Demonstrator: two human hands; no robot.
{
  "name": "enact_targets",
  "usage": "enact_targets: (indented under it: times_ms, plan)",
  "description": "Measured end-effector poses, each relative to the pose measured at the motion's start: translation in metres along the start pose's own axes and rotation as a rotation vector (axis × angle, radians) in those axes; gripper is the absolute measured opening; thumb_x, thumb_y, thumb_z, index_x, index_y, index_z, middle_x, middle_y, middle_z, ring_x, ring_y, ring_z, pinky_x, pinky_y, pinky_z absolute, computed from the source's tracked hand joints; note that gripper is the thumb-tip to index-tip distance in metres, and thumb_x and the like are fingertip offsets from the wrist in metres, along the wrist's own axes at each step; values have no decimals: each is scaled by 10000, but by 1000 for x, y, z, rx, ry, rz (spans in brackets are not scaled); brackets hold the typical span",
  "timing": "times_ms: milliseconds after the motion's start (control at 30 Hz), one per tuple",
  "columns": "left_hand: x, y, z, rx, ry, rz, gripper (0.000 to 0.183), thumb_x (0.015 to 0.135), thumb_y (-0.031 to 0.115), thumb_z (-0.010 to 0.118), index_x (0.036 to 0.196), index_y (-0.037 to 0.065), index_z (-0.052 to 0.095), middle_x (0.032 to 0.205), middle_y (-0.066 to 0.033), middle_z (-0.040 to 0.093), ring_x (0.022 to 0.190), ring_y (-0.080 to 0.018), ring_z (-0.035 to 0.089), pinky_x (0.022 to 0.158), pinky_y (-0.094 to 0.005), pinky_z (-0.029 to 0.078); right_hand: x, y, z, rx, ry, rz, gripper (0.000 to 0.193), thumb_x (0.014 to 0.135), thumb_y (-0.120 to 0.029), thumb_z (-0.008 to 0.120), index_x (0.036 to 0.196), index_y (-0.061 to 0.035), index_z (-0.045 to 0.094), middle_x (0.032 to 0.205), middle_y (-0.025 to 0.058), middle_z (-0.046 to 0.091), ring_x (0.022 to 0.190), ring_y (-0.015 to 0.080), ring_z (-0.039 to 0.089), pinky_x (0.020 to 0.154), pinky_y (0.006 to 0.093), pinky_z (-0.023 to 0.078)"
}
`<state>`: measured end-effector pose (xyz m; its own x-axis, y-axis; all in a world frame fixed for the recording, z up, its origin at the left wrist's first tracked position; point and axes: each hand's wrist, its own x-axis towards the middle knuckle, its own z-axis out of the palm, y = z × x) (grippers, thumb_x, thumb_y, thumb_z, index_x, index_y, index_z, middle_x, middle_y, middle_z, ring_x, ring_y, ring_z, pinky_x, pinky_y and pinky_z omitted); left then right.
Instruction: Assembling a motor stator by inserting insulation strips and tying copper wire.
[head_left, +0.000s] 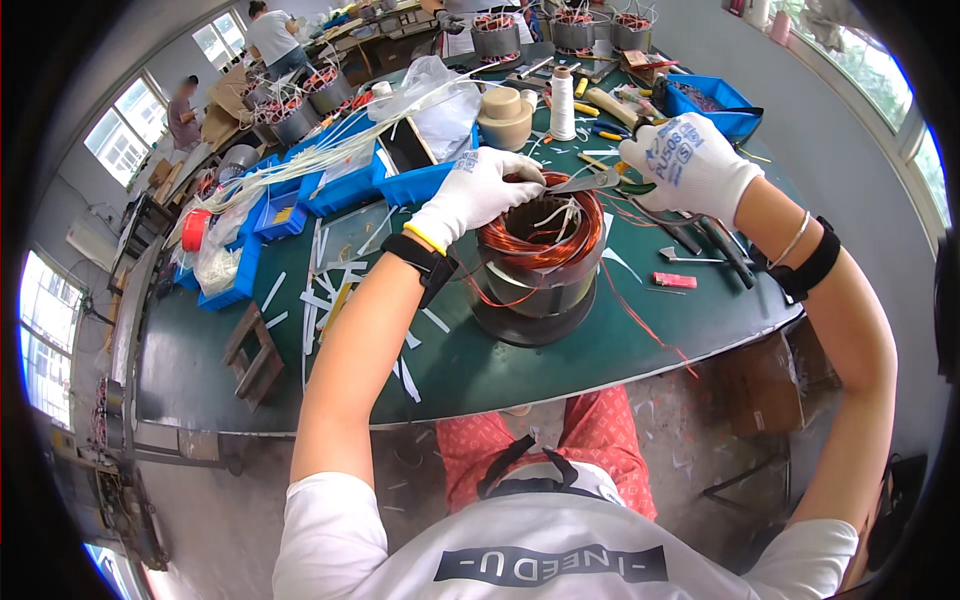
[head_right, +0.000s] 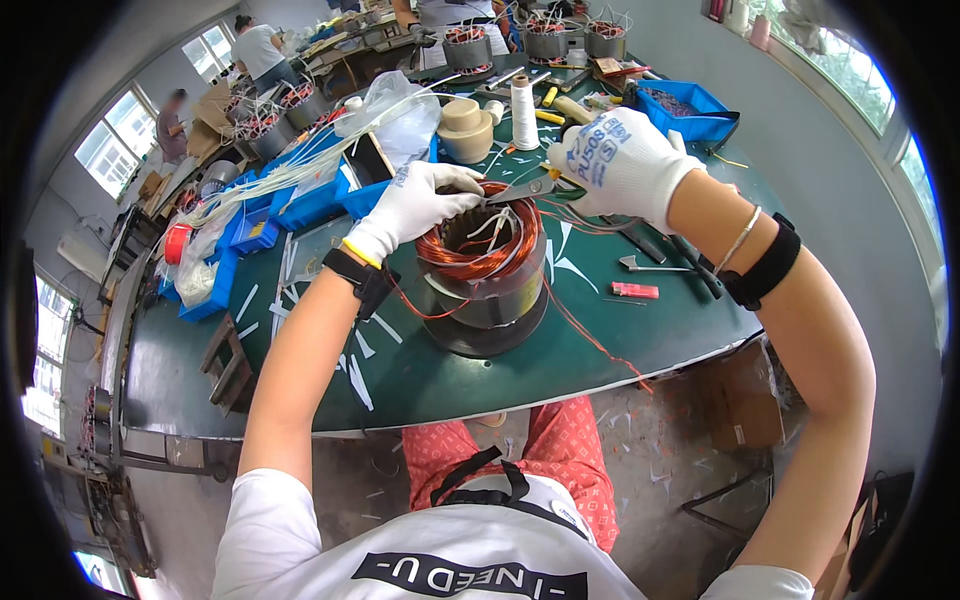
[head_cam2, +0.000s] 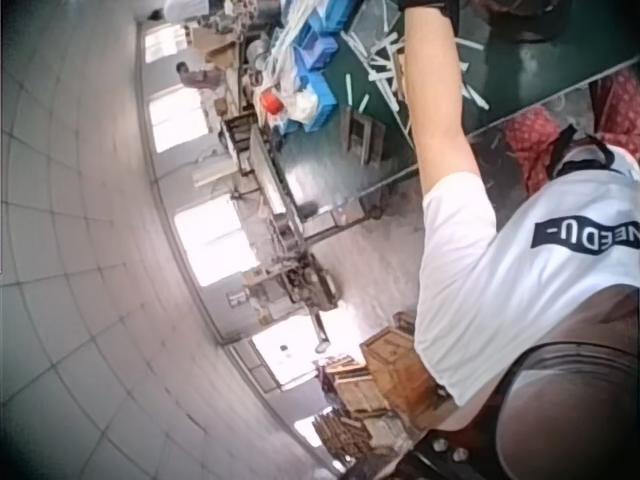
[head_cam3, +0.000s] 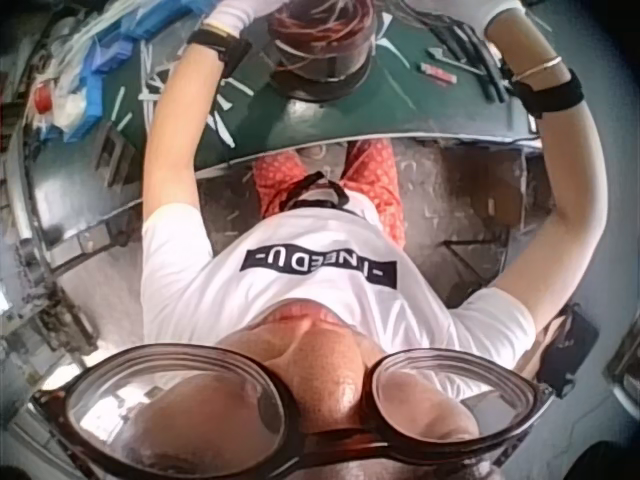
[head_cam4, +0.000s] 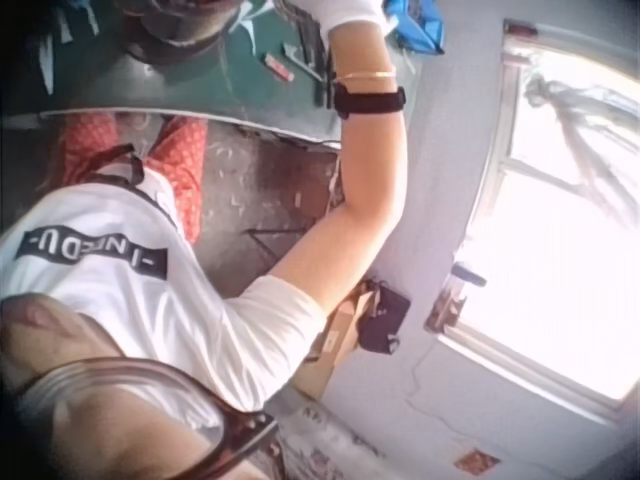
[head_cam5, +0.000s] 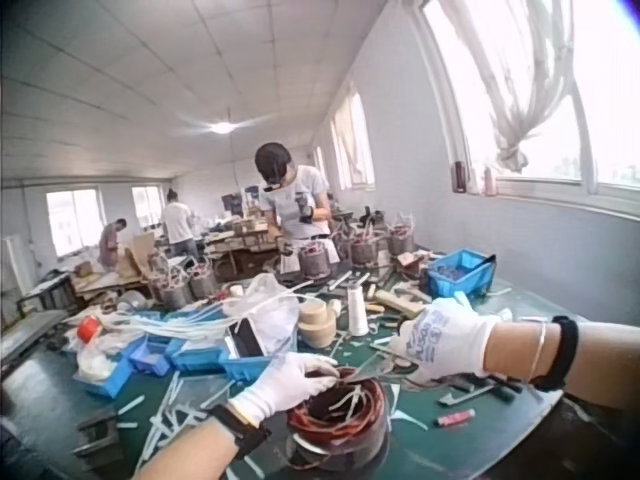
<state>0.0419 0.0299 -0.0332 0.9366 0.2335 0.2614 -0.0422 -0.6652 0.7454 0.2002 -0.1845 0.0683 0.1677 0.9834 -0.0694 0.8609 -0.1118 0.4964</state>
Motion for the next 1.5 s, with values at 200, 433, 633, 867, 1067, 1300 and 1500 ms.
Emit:
enact_targets:
  times_ms: [200,433,633,867,1067,1300,1500]
  plan:
    - [-13,15,2,101,88,-92,215,867,199,677,1022,64,738,921,-77,742,814,-170,687,763,-289,517,3,-19,-13,13,-7,12,387,810,-467,685,1057,-174,635,984,60,665,917,264,678,676,452,528]
    - [-34,36,17,221,307,-270,199,880,224,640,967,65,721,801,-64,719,695,-148,675,655,-288,509,-25,-11,11,163,126,148,412,811,-484,662,1010,-123,651,939,98,682,888,295,682,799,483,491]
    - [-34,35,5,711,310,36,187,842,244,588,922,131,714,916,-78,684,866,-262,667,767,-387,519,-77,-18,46,448,484,276,437,759,-401,779,965,-31,673,777,183,665,716,339,659,674,403,519]
    - [-26,18,-19,679,-111,-87,221,779,231,615,923,116,735,943,-139,704,895,-311,680,784,-415,531,-103,-50,64,747,450,462,393,764,-384,780,894,-27,678,777,169,665,723,337,660,658,383,511]
    - [-70,37,0,99,442,-284,239,879,174,634,1021,-8,696,912,-94,706,814,-161,655,721,-314,512,-145,-74,101,777,493,539,392,688,-286,844,931,-31,672,777,171,655,725,354,639,658,387,508]
    - [-117,18,-61,841,852,71,338,864,185,653,1149,3,648,1118,-177,675,1035,-301,643,925,-373,493,-199,-94,135,948,367,718,427,674,-250,859,961,7,675,777,168,674,708,321,666,687,362,524]
    - [-32,22,-8,264,99,347,448,982,307,558,1358,64,543,1396,-163,533,1335,-318,464,1113,-369,356,-145,-112,106,1058,535,676,418,705,-249,853,960,27,670,798,176,669,697,291,650,671,342,512]
